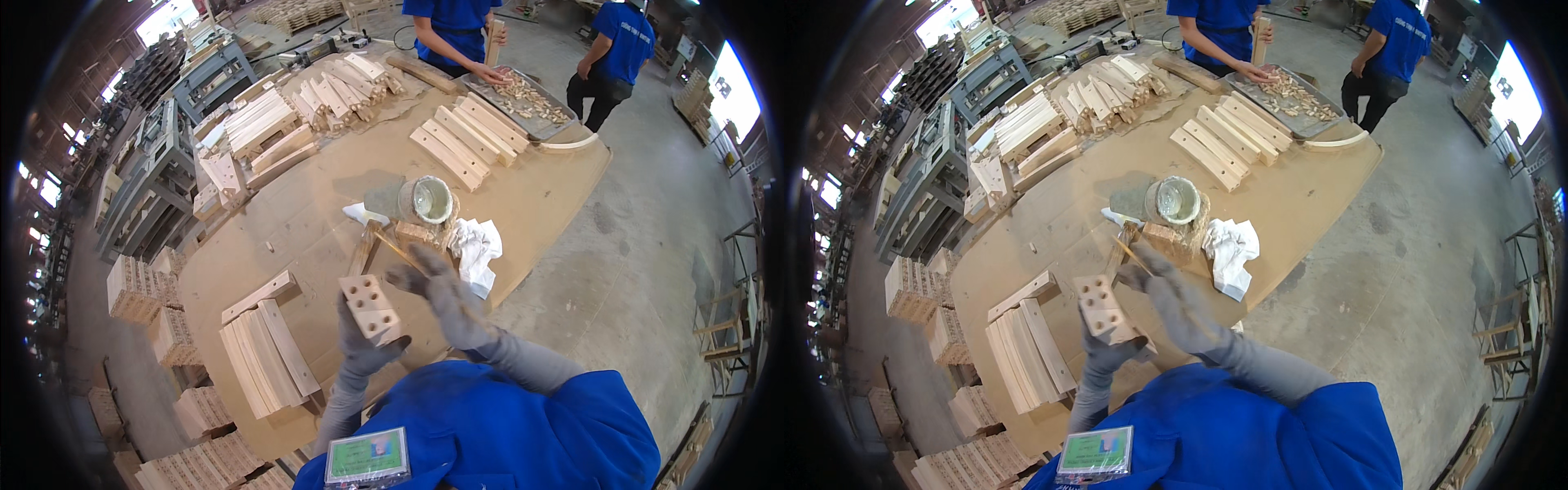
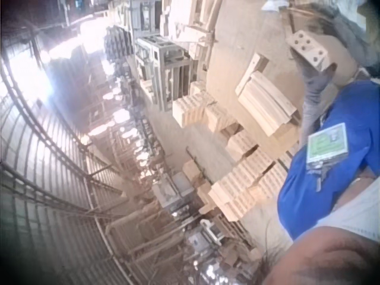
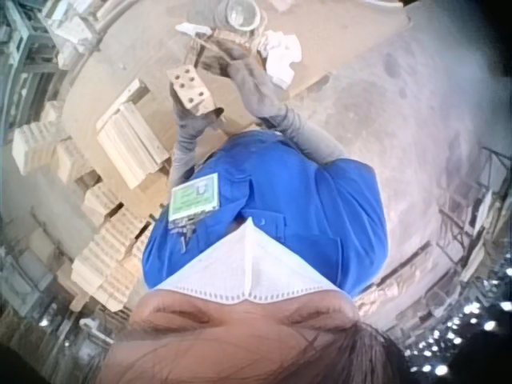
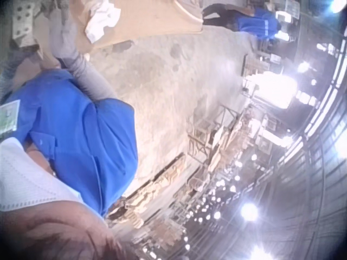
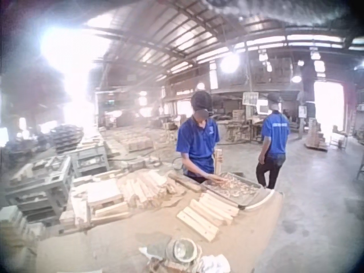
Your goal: The person applies glue to small wooden blocks with holes using a brush, then places them on a table. Later, the person squats and pours liquid from a bottle into a container.
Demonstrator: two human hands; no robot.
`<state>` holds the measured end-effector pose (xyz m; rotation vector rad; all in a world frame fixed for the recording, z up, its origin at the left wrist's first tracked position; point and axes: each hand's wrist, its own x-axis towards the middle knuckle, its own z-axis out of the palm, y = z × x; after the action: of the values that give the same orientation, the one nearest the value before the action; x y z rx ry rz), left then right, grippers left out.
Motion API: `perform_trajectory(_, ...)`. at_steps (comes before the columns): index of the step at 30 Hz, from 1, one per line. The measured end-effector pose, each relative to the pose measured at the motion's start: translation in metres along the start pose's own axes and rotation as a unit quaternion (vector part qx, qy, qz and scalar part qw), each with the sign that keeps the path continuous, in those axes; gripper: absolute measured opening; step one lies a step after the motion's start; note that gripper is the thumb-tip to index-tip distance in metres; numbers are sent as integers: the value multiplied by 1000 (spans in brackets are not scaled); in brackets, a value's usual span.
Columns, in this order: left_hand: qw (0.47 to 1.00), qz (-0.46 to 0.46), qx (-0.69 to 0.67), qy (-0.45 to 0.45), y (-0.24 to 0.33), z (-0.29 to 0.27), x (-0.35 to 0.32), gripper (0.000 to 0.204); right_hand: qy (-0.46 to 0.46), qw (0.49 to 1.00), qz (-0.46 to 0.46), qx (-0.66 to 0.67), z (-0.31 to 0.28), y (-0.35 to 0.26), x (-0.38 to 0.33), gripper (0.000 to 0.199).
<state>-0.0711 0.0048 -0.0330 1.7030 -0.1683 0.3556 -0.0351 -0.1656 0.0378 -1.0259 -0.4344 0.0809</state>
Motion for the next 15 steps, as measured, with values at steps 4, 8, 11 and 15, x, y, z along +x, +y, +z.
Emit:
perform_trajectory(4, 960, -254, -64, -99, 9, -34, 25, 92, 79, 994, -14, -75, -73, -36, 0, 38)
perform_trajectory(8, 957, -275, -19, -87, 11, -26, 63, 92, 233, 953, 141, -135, -113, -69, 21, 20)
perform_trajectory(11, 947, -286, -88, -114, 18, -3, 98, 100, 276, 948, 121, -99, -127, -67, 35, 18)
perform_trajectory(15, 931, -301, -70, -192, 10, 14, 137, 110, 283, 943, 128, -118, -139, -53, 51, 17)
